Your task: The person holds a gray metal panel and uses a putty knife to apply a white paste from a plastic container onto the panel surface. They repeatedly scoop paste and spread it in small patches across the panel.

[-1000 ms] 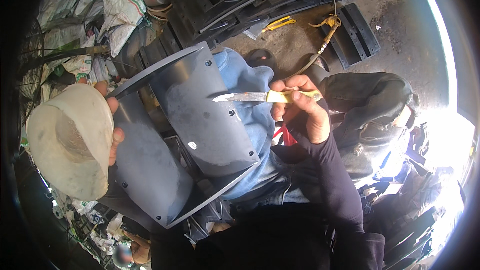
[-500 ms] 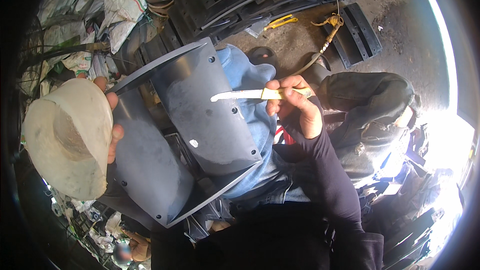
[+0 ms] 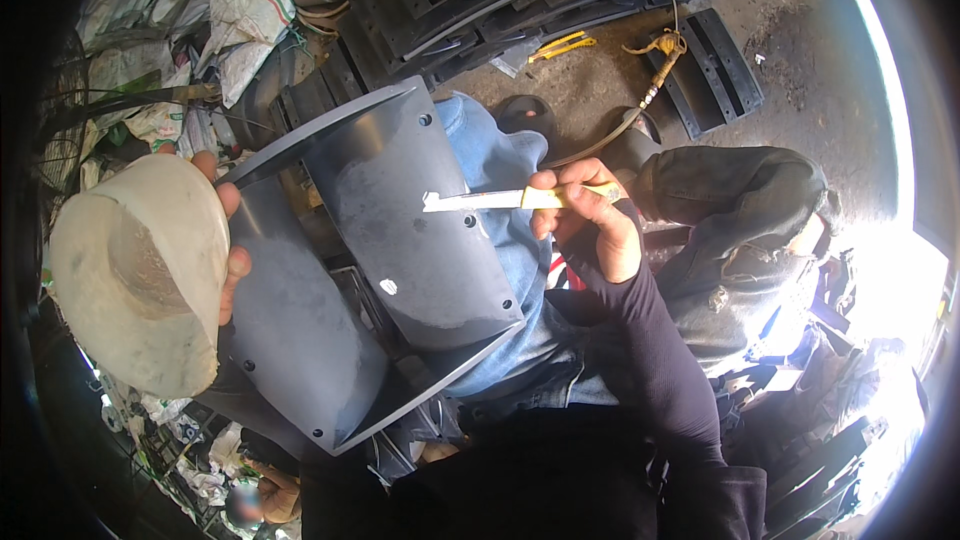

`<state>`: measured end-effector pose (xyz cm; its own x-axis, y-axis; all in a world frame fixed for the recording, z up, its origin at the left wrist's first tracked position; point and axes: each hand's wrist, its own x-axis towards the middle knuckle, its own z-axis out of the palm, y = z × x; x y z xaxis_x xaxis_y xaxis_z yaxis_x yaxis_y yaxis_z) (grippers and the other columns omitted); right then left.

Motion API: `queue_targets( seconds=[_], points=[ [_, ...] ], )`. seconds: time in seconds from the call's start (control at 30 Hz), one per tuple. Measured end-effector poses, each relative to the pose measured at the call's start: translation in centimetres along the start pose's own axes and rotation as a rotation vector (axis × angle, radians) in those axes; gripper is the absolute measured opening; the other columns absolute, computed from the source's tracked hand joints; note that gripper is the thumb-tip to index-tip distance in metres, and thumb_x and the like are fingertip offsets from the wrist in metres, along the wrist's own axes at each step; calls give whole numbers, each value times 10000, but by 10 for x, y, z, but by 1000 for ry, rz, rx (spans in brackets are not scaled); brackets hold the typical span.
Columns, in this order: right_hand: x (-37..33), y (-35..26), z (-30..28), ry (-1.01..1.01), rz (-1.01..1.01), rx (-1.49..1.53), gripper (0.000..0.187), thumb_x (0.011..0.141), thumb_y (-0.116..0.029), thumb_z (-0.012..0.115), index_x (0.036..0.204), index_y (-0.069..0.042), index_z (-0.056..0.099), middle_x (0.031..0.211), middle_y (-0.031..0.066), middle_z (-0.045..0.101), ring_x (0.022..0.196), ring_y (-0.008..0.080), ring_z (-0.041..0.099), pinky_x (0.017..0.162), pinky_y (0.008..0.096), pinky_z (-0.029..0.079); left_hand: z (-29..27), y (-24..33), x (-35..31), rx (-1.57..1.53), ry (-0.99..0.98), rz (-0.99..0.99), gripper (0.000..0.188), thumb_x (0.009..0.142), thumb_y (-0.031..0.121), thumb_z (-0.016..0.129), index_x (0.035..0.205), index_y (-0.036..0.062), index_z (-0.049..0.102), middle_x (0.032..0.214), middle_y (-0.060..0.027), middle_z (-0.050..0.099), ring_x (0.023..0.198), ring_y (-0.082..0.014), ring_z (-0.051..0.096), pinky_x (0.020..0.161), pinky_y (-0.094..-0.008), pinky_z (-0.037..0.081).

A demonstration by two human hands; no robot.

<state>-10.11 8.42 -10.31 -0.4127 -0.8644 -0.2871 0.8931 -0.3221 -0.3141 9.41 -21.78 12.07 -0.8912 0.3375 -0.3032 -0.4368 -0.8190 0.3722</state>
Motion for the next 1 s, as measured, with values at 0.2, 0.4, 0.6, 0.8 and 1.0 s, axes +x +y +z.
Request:
queue_targets(
  seconds=[0.2,0.4,0.6,0.8,1.0],
  points=[
    [1,-3,1,10,3,26,125,937,-77,579,1032,5,583,1098,219,657,775,275,649,725,409,561,-2,3,4,33,-80,-2,486,1066,353,325,1548,323,267,1621,32,255,1498,-227,232,1162,-529,310],
    [-1,-3,2,3,14,-13,127,933,-87,590,1020,5,585,1086,218,658,765,278,652,718,407,558,-5,1,1,-7,-45,9,501,1051,380,352,1544,335,274,1622,41,252,1487,-252,243,1155,-542,312],
    [1,-3,1,17,2,-17,148,936,-101,599,1058,-18,583,1086,197,660,765,277,659,700,383,556,-7,-1,-4,-30,-11,12,517,1037,408,380,1541,348,281,1622,51,248,1475,-278,255,1148,-554,315],
    [-3,-4,2,-43,7,17,131,932,-94,596,1022,2,584,1094,224,661,763,289,660,729,419,560,-7,-1,-8,-47,15,4,535,1022,435,407,1538,360,288,1623,60,244,1464,-303,266,1140,-566,318],
    [2,-3,8,26,-9,-27,158,942,-127,606,1064,-30,577,1088,198,657,761,264,668,688,372,558,-10,-1,-13,-60,43,-20,553,1007,462,435,1535,373,295,1624,69,240,1453,-328,278,1133,-579,320]
  ],
)
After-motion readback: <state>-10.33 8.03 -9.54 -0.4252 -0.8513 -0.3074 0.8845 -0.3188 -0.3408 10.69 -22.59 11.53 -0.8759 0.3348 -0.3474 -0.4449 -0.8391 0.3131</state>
